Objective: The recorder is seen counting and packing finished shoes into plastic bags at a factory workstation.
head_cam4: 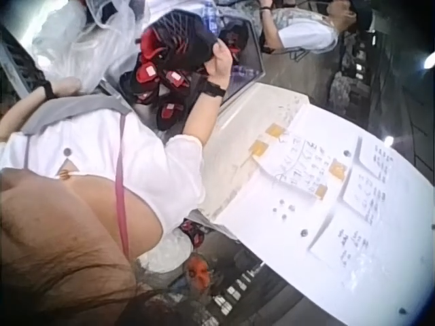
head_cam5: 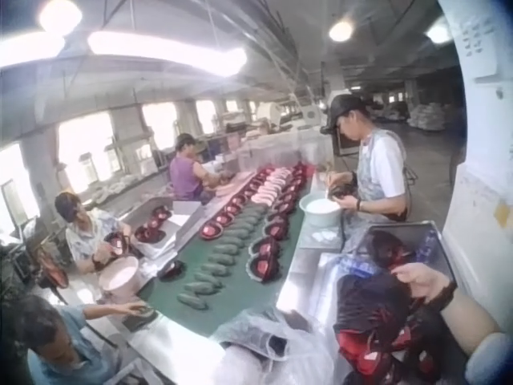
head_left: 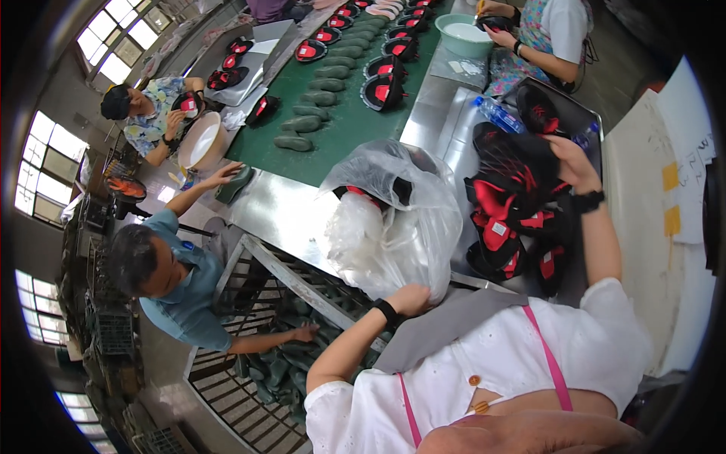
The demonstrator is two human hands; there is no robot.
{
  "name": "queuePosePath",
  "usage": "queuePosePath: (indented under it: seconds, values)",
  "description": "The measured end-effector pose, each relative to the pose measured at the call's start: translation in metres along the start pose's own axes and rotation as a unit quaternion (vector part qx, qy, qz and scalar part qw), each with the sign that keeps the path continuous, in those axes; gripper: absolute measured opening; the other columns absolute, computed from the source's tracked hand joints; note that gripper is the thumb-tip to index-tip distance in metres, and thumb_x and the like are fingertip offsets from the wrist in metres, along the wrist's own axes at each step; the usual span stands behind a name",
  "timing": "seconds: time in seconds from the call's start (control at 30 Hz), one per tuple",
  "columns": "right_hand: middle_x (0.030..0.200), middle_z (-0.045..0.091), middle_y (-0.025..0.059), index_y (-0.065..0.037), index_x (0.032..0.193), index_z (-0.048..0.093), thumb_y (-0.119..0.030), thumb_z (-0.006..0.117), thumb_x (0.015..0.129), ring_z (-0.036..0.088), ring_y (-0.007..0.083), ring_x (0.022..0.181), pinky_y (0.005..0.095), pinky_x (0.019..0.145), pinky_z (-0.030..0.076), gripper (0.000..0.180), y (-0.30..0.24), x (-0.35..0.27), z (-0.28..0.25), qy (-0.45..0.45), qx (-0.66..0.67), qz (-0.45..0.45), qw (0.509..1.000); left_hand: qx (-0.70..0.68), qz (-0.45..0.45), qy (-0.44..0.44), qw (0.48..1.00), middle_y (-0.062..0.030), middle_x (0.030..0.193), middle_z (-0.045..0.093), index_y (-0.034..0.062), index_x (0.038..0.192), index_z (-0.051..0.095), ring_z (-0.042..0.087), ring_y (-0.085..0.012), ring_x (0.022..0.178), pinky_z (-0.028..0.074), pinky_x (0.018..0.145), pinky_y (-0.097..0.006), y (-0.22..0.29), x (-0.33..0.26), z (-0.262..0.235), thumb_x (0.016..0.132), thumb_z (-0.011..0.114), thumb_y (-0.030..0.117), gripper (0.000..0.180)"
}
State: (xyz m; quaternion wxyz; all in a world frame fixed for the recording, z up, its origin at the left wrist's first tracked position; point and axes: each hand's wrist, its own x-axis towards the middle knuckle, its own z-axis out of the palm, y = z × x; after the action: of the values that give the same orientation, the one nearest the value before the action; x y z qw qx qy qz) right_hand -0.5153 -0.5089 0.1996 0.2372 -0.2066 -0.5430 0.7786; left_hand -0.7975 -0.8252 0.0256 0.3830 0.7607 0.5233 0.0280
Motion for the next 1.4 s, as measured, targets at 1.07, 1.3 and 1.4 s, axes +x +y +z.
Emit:
queuePosePath:
  seconds: [1.07,1.3,1.4]
  values:
    - [0.087,0.060,0.0064,0.001,0.104,0.055,-0.022,0.053,0.087,0.059,0.0146,0.076,0.0293,0.068,0.048,0.028,0.159,0.276,0.281,-0.425,-0.274,0.029,0.862,0.036,-0.232,0.484,0.843,-0.0190,0.130,0.035,0.0052,0.119,0.045,0.032,-0.0377,0.120,0.030,0.096,-0.047,-0.018,-0.076,-0.018,0.071,0.065,0.019,0.053]
    - [0.114,0.053,0.0136,-0.002,0.106,0.056,-0.017,0.052,0.077,0.053,0.0351,0.100,0.0540,0.081,0.042,0.033,0.196,0.181,0.203,-0.179,-0.817,-0.157,0.526,0.000,-0.229,0.037,0.973,-0.0201,0.095,0.062,0.0021,0.108,0.054,0.058,-0.0355,0.093,0.044,0.077,-0.047,-0.098,-0.020,0.035,0.078,0.055,0.025,0.038]
    - [0.126,0.043,0.0138,-0.004,0.117,0.049,-0.020,0.057,0.074,0.043,0.0350,0.116,0.0674,0.085,0.031,0.047,0.176,0.198,0.146,-0.078,-0.835,-0.088,0.537,-0.001,-0.108,0.050,0.993,-0.0218,0.081,0.062,-0.0018,0.086,0.060,0.060,-0.0388,0.077,0.047,0.069,-0.045,-0.083,-0.010,0.016,0.079,0.053,0.020,0.024]
